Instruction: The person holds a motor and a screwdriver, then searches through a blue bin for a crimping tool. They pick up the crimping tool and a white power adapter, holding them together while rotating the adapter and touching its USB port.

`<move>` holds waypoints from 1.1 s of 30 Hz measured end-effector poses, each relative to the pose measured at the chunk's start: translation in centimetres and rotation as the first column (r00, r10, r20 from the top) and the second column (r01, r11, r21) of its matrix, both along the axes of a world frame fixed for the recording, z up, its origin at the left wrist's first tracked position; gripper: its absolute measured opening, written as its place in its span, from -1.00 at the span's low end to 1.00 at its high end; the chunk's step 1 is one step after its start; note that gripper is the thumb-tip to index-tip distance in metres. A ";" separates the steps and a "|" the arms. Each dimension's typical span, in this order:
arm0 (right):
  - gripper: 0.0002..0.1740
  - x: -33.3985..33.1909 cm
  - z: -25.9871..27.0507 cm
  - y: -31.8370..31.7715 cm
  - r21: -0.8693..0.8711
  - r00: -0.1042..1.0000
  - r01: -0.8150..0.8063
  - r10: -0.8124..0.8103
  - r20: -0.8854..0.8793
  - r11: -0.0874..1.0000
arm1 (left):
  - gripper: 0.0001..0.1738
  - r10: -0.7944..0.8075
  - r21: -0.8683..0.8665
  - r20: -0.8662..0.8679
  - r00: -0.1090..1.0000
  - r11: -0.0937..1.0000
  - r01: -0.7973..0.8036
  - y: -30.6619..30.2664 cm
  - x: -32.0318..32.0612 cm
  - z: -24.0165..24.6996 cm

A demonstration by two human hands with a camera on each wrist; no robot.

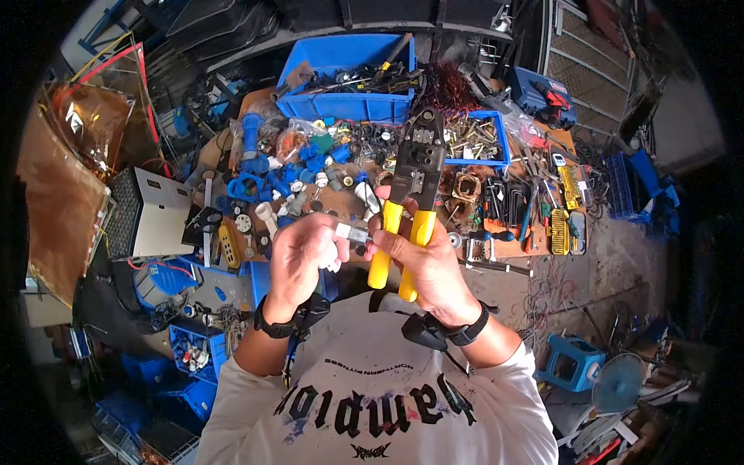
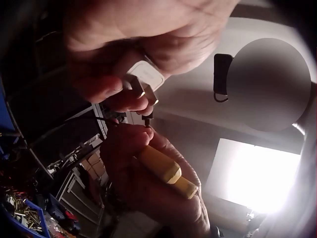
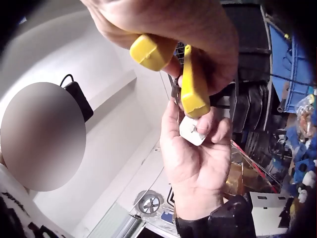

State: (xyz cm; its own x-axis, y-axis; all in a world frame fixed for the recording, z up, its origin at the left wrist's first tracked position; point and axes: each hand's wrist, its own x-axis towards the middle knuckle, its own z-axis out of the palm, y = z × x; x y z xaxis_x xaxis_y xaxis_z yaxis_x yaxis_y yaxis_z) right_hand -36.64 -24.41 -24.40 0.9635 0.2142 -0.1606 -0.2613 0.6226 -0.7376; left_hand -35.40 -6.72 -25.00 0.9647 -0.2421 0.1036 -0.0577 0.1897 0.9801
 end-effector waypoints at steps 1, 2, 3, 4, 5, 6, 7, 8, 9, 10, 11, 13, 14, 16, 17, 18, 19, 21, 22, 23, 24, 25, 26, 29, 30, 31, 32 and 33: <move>-0.45 0.1 0.1 0.6 -0.004 1.000 0.006 -0.006 0.003 1.000 | -0.76 0.000 0.074 0.042 0.999 0.997 -0.003 0.5 0.2 0.0; -0.45 0.1 0.2 1.2 -0.081 0.999 0.038 -0.036 0.035 0.996 | -0.80 -0.004 0.147 0.083 0.997 0.989 -0.009 1.0 0.4 -0.1; -0.45 0.1 0.3 1.8 -0.158 0.996 0.073 -0.063 0.070 0.985 | -0.80 -0.010 0.142 0.085 0.996 0.990 -0.002 1.6 0.6 -0.1; -0.45 0.1 0.4 2.4 -0.163 0.995 0.079 -0.069 0.070 0.983 | -0.81 -0.029 0.139 0.067 0.997 0.990 0.019 2.3 0.7 0.0; -0.44 0.1 0.6 2.9 -0.191 0.992 0.096 -0.078 0.097 0.977 | -0.81 -0.048 0.137 0.048 0.998 0.990 0.041 3.1 0.8 0.0; -0.44 0.0 0.7 3.4 -0.219 0.989 0.113 -0.087 0.122 0.969 | -0.81 -0.069 0.135 0.028 0.997 0.989 0.064 3.7 0.9 0.0; -0.44 0.0 0.6 3.9 -0.223 0.988 0.120 -0.095 0.120 0.967 | -0.81 -0.077 0.131 0.026 0.997 0.989 0.073 4.2 1.1 -0.1; -0.43 0.0 0.4 4.3 -0.215 0.987 0.123 -0.096 0.131 0.969 | -0.81 -0.087 0.142 0.087 0.992 0.987 0.075 4.6 1.4 -0.2; -0.43 0.0 0.3 4.7 -0.207 0.985 0.125 -0.097 0.141 0.970 | -0.82 -0.099 0.153 0.147 0.984 0.985 0.076 5.1 1.6 -0.4; -0.43 0.0 0.3 5.1 -0.211 0.985 0.133 -0.105 0.139 0.968 | -0.82 -0.107 0.149 0.146 0.984 0.985 0.085 5.6 1.8 -0.5; -0.42 -0.1 0.3 5.5 -0.198 0.985 0.144 -0.122 0.120 0.969 | -0.83 -0.120 0.176 0.167 0.979 0.980 0.091 6.1 2.0 -0.6; -0.42 -0.3 0.2 6.3 -0.190 0.984 0.163 -0.147 0.099 0.968 | -0.84 -0.142 0.199 0.185 0.972 0.974 0.104 6.7 2.3 -0.8; -0.42 -0.4 0.1 6.7 -0.174 0.979 0.188 -0.169 0.118 0.967 | -0.84 -0.145 0.206 0.224 0.964 0.974 0.099 7.0 2.4 -0.6; -0.42 -0.6 0.0 7.1 -0.161 0.971 0.217 -0.196 0.136 0.963 | -0.83 -0.153 0.210 0.260 0.953 0.973 0.098 7.3 2.7 -0.8; -0.41 -0.7 0.1 7.2 -0.160 0.976 0.203 -0.188 0.106 0.966 | -0.82 -0.156 0.207 0.279 0.947 0.973 0.100 7.5 2.8 -1.0; -0.41 -0.7 0.1 7.4 -0.157 0.981 0.189 -0.179 0.078 0.969 | -0.80 -0.159 0.204 0.300 0.941 0.974 0.099 7.7 2.8 -1.1; -0.41 -0.8 0.1 7.6 -0.158 0.980 0.192 -0.181 0.079 0.969 | -0.80 -0.161 0.203 0.302 0.940 0.974 0.102 7.8 2.9 -1.1; -0.41 -0.8 0.1 7.9 -0.126 0.974 0.215 -0.203 0.102 0.969 | -0.80 -0.161 0.193 0.319 0.934 0.976 0.102 7.8 2.9 -0.9; -0.41 -0.7 0.1 7.9 -0.126 0.973 0.216 -0.204 0.105 0.968 | -0.80 -0.161 0.192 0.322 0.933 0.976 0.102 7.9 3.0 -0.9; -0.40 -0.7 0.2 7.9 -0.122 0.975 0.208 -0.196 0.104 0.971 | -0.80 -0.161 0.197 0.337 0.928 0.975 0.098 8.0 3.1 -0.9; -0.40 -0.7 0.2 8.0 -0.118 0.977 0.198 -0.187 0.103 0.973 | -0.80 -0.161 0.202 0.351 0.922 0.975 0.093 8.0 3.2 -0.8; -0.40 -0.6 0.3 8.0 -0.119 0.977 0.197 -0.185 0.107 0.973 | -0.80 -0.159 0.201 0.355 0.922 0.975 0.091 8.0 3.2 -0.9; -0.40 -0.6 0.3 8.0 -0.106 0.977 0.195 -0.184 0.106 0.975 | -0.79 -0.154 0.202 0.368 0.917 0.976 0.082 8.0 3.2 -0.9; -0.39 -0.4 0.2 8.0 -0.095 0.976 0.191 -0.178 0.127 0.977 | -0.78 -0.152 0.213 0.404 0.902 0.975 0.069 8.1 3.4 -0.7; -0.38 -0.5 0.2 8.0 -0.101 0.974 0.191 -0.176 0.142 0.976 | -0.78 -0.158 0.219 0.419 0.894 0.973 0.069 8.1 3.4 -0.7; -0.38 -0.5 0.1 7.9 -0.101 0.974 0.192 -0.177 0.142 0.976 | -0.78 -0.158 0.220 0.420 0.894 0.973 0.069 8.0 3.4 -0.7; -0.36 -0.4 0.0 7.9 -0.078 0.974 0.182 -0.169 0.151 0.980 | -0.78 -0.138 0.197 0.453 0.881 0.979 0.052 7.8 3.4 -0.8; -0.35 -0.4 0.0 7.9 -0.055 0.974 0.171 -0.161 0.159 0.984 | -0.78 -0.117 0.174 0.485 0.866 0.984 0.036 7.7 3.4 -0.8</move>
State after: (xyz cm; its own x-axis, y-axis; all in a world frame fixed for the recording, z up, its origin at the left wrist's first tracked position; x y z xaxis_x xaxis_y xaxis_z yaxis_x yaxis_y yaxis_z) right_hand -37.06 -16.47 -24.41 0.9989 0.0429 -0.0164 -0.0387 0.5948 -0.8029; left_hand -32.00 0.99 -25.83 0.7756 -0.3653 0.5147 -0.5312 0.0626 0.8449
